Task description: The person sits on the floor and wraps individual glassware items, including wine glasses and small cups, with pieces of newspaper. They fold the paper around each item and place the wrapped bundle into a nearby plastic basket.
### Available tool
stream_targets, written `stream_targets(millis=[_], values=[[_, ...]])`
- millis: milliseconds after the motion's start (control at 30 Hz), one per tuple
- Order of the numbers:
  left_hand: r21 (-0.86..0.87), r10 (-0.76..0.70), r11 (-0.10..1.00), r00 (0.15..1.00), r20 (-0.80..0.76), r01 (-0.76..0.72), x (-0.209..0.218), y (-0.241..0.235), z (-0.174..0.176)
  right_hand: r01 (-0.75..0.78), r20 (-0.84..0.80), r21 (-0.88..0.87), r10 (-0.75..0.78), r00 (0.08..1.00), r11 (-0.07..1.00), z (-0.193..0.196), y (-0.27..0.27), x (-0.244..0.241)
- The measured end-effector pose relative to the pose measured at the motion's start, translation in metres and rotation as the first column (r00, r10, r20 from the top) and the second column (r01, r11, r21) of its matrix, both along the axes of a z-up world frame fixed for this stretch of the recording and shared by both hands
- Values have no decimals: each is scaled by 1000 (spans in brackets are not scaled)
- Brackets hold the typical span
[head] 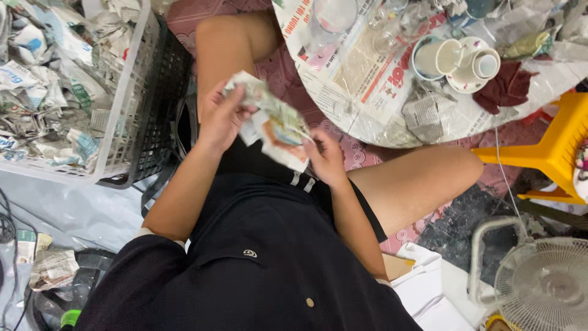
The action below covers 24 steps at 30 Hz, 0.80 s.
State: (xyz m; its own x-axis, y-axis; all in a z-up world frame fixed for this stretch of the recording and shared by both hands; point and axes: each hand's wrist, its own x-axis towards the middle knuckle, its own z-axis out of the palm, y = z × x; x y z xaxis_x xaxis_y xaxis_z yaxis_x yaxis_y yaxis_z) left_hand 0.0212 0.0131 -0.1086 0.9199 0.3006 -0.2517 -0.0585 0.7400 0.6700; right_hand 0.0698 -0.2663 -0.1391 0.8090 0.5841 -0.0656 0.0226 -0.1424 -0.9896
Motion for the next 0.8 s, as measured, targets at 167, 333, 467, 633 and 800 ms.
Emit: stream_targets(millis=[167,333,467,633,800], values=[[33,-261,964,908,327,265,-7,7,26,-200,-232,153,232,945,968,2,3,-7],[654,-231,719,969,-92,234,-1,1,13,-217,-123,172,240,963,961,-7,0,-10],[532,-301,776,940,-159,339,-1,9,-3,-167,-145,158,190,971,973,-12,-3,-5],[340,-294,875,937,-189,343,-7,12,-1,-62,-148,251,102,984,966,-10,3,-4],[760,-61,637,991,-118,130,-11,-10,27,322,-45,190,-320,946,927,-5,16,4]])
